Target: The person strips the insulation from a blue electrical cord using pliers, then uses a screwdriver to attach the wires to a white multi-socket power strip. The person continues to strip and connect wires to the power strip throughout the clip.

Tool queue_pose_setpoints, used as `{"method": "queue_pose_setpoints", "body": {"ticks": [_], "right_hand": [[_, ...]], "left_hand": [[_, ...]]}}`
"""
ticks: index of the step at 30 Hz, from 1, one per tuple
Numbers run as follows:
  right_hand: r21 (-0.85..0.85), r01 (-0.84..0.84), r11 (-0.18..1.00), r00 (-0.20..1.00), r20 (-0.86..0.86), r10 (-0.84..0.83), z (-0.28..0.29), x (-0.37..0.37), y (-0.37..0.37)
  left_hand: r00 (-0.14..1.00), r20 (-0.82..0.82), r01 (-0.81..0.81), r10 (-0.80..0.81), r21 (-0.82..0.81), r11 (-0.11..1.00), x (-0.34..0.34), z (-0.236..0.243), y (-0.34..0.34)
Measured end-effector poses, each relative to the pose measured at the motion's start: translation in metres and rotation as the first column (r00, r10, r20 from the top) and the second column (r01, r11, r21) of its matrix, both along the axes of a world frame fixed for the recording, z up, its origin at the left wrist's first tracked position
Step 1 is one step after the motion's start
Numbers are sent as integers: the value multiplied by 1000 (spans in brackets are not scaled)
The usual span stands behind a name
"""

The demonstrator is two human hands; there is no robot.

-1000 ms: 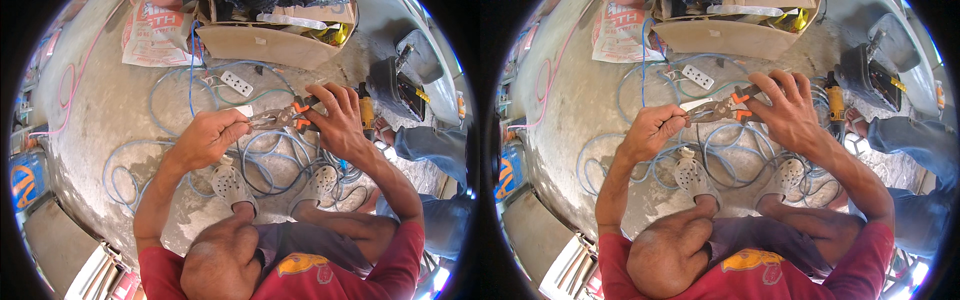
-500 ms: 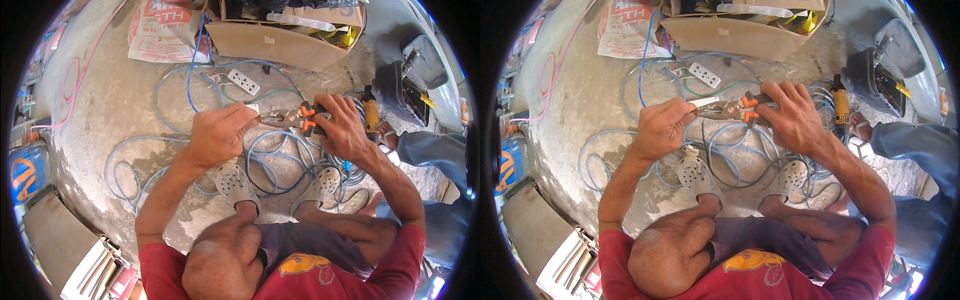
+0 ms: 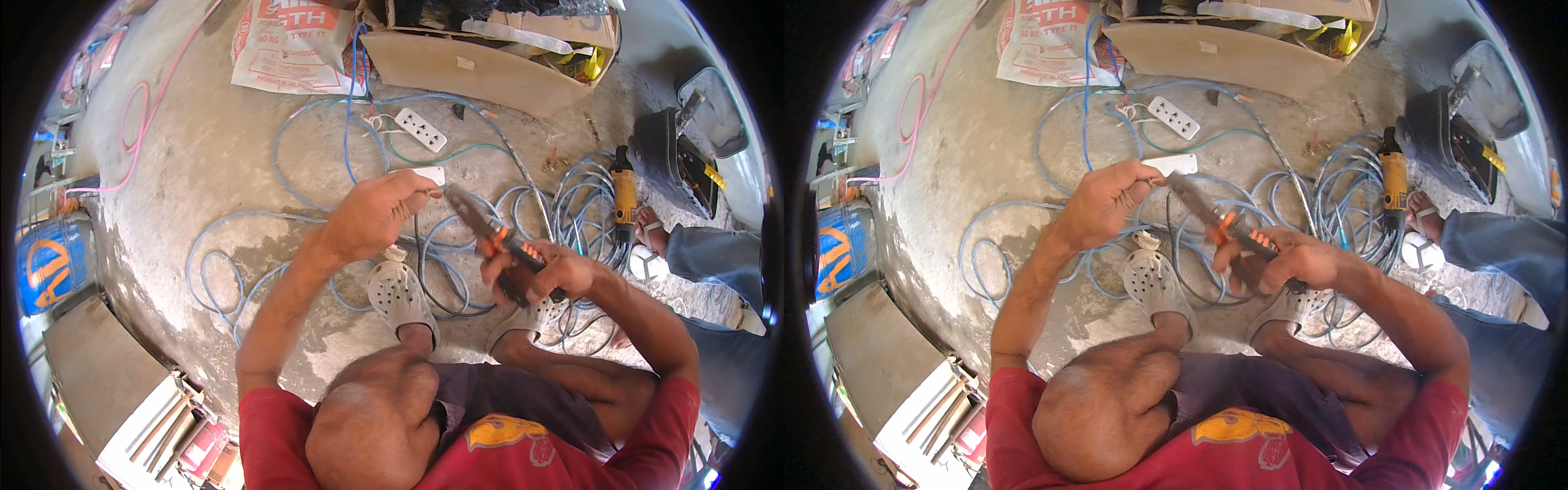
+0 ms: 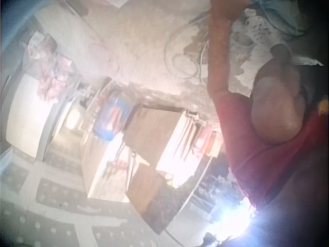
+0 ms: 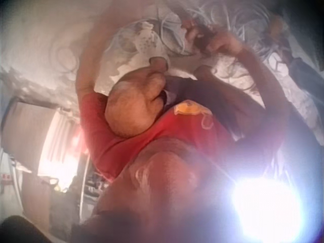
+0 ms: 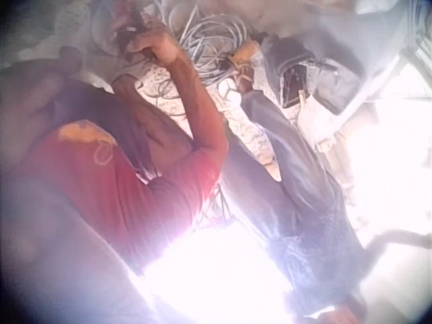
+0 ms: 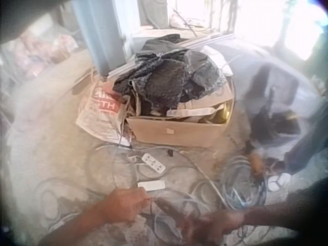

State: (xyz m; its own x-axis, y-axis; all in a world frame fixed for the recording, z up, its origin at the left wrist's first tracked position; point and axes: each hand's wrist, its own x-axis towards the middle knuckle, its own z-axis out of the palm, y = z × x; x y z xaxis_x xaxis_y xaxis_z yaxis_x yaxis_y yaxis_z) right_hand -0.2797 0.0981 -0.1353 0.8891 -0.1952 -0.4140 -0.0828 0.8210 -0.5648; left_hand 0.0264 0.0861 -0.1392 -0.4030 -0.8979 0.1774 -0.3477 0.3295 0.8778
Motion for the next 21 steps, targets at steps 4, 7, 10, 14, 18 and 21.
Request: {"method": "queue_pose_setpoints", "body": {"ticks": [4,7,10,14,18,21], "right_hand": [[-444,-29,896,952,-284,-110,23,1,-21],[-527,3,850,944,-279,-176,37,6,-34],[-259,172,951,964,-153,-216,41,15,-37],[-438,30,899,949,-270,-163,32,5,-40],[-947,-283,151,894,-317,-315,39,4,-45],[-901,-412,-137,852,-328,-408,41,1,-49]], "left_hand": [[980,-151,-58,133,421,905,3,15,2],[929,-299,-61,220,460,886,-8,16,-3],[926,-281,-95,252,474,875,-17,24,-7],[915,-280,-111,290,515,850,-25,28,-12],[950,-184,-189,251,298,936,-23,27,-13],[982,-98,-160,163,37,986,-18,27,-10]]}}
